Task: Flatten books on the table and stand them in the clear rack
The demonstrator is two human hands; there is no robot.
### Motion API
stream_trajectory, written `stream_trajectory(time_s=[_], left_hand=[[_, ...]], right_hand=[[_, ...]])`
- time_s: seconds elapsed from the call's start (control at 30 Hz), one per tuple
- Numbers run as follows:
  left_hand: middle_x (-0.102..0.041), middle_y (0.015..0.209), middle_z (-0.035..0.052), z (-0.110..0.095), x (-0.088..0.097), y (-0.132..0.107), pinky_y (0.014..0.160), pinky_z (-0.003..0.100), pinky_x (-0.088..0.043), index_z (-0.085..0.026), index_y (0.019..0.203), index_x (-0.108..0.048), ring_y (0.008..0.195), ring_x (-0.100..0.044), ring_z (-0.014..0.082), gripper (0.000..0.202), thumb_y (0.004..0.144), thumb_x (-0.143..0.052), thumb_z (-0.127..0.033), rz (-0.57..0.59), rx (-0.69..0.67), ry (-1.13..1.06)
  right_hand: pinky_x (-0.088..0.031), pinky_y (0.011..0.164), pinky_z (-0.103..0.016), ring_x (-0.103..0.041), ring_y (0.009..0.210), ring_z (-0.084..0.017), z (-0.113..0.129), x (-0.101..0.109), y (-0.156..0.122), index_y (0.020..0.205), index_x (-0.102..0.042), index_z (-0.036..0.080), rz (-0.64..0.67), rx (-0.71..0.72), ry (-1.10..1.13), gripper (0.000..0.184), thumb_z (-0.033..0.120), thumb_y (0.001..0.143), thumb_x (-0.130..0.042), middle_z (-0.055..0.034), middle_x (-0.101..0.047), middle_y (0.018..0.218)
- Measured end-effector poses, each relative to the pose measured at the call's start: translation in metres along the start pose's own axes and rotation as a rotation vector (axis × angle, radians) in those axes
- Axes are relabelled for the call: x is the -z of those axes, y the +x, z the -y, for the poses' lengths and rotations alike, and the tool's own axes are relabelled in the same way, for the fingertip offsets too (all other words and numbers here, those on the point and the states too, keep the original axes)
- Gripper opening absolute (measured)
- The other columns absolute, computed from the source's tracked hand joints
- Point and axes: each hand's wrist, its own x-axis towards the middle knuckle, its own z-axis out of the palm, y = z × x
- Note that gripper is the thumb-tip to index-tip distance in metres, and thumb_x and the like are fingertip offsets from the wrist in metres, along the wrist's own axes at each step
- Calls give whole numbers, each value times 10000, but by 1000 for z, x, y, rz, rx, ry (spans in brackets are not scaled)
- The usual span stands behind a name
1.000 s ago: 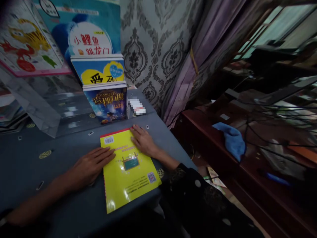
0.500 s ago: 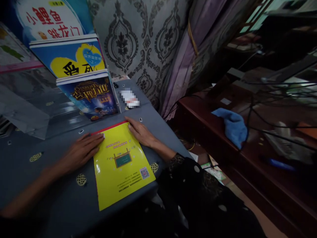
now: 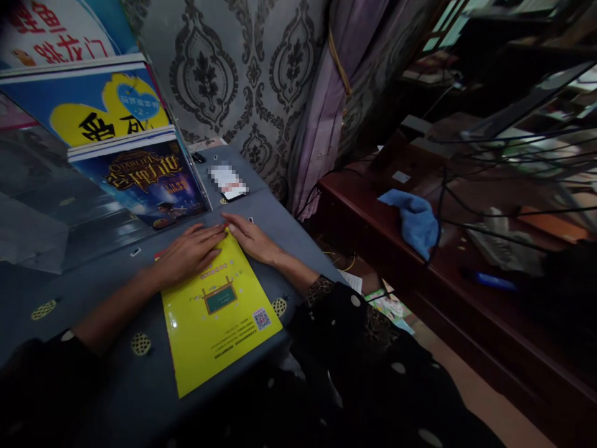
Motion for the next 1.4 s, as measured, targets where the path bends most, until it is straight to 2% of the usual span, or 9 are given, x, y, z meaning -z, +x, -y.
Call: stream_trajectory(time_s=[0.13, 0.3, 0.5, 0.7, 0.97, 1.07, 1.17, 1.23, 1.4], left_hand=[[-606, 1422, 149, -2, -5, 7, 1146, 524, -359, -167, 1402, -542, 1314, -571, 264, 419, 1038, -367, -278, -33, 0, 0], [-610, 1415, 154, -6, -8, 5, 1130, 547, -359, -166, 1377, -576, 1317, -569, 279, 416, 1040, -357, -269, -92, 7, -52], [-658, 1353, 131, -20, -4, 4, 1120, 528, -370, -173, 1329, -627, 1307, -574, 275, 397, 1034, -375, -253, -78, -26, -115], [-649, 1368, 127, -52, -2, -1, 1120, 495, -372, -155, 1307, -638, 1349, -537, 273, 396, 1060, -359, -292, -30, -123, -134], [-576, 1467, 100, -115, -5, -23, 1167, 497, -331, -178, 1398, -534, 1419, -464, 252, 425, 1072, -357, -385, 95, -332, -215], [-570, 1472, 95, -128, -6, -28, 1188, 492, -306, -164, 1394, -517, 1432, -444, 248, 423, 1074, -354, -386, 98, -370, -244], [-558, 1487, 78, -130, -6, -29, 1200, 479, -290, -186, 1389, -511, 1448, -423, 233, 399, 1074, -359, -379, 106, -363, -250], [-553, 1491, 75, -129, -6, -29, 1200, 474, -291, -197, 1393, -504, 1450, -419, 229, 392, 1071, -376, -379, 109, -360, -254], [-566, 1469, 122, -129, -7, -30, 1183, 492, -319, -137, 1394, -506, 1432, -442, 266, 411, 1050, -441, -352, 66, -385, -230]], right_hand=[[-390, 1165, -527, -534, 1348, -265, -1, 3, 3, 1445, -522, 242, 4, 15, -23, 569, 589, 1028, -350, -92, -575, 1472], [-421, 1152, -461, -579, 1299, -219, 0, 4, 3, 1428, -526, 223, 22, 49, -49, 545, 561, 1048, -330, -84, -638, 1394], [-462, 1104, -429, -610, 1254, -213, 2, 4, 2, 1395, -553, 204, 49, 72, -124, 574, 587, 1047, -306, -92, -658, 1363], [-453, 1103, -406, -607, 1261, -222, 8, 5, 0, 1348, -607, 196, 71, 67, -215, 597, 587, 1048, -269, -73, -661, 1365], [-461, 1086, -427, -609, 1244, -236, 10, 5, 0, 1330, -617, 223, 93, 38, -238, 597, 618, 1039, -277, -61, -660, 1367], [-463, 1079, -424, -621, 1219, -235, 10, 5, 0, 1334, -614, 221, 97, 64, -252, 583, 601, 1045, -280, -59, -683, 1327], [-470, 1066, -420, -635, 1197, -233, 10, 3, -2, 1339, -608, 209, 107, 84, -298, 554, 558, 1057, -284, -63, -693, 1303], [-444, 1098, -437, -591, 1281, -246, 11, 0, -5, 1347, -600, 188, 106, 97, -367, 521, 507, 1065, -301, -87, -669, 1346], [-254, 1221, -565, -308, 1516, -287, 16, -15, -16, 1394, -558, 156, 111, 114, -620, 444, 386, 1035, -433, -134, -492, 1544]])
